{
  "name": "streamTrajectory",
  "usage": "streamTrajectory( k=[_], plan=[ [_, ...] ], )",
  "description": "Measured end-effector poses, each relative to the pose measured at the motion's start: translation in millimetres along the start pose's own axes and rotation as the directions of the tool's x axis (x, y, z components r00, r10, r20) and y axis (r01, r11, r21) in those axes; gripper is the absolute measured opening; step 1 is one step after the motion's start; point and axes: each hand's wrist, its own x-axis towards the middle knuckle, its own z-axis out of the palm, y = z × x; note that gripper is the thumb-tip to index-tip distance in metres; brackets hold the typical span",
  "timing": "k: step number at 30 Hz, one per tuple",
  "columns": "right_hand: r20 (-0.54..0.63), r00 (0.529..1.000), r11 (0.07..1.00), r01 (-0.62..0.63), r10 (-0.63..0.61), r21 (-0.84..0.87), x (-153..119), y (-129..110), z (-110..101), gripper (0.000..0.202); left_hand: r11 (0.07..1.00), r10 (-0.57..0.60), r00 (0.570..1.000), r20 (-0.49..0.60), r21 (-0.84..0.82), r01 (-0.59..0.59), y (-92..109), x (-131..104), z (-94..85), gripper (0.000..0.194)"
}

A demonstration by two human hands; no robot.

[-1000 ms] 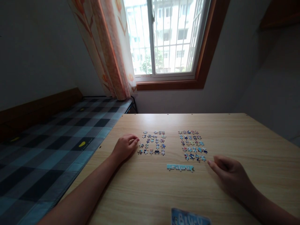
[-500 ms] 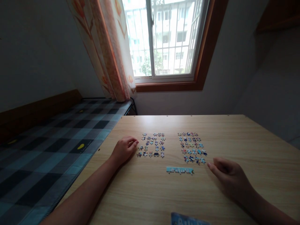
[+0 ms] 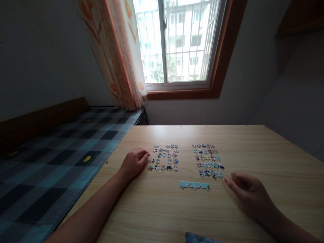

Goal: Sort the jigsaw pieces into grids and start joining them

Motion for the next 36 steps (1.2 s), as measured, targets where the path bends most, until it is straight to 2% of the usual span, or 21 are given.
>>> streamTrajectory(
  k=[16,26,36],
  plan=[
    [0.017,1.000,1.000,-0.012,0.012,-0.006,-1.2,7.1,1.0,0.047,1.000,-0.020,1.000,0.019,0.003,0.020,1.0,-0.4,-0.1,0.027],
    [0.010,1.000,1.000,0.008,-0.008,-0.017,0.3,0.3,0.8,0.047,1.000,-0.028,0.999,0.021,0.004,0.028,2.7,-0.9,-0.7,0.026],
    [0.016,1.000,1.000,0.013,-0.013,-0.015,-0.1,-2.3,-0.5,0.046,1.000,0.016,1.000,-0.002,0.015,-0.016,-0.4,0.1,1.3,0.027]
  ],
)
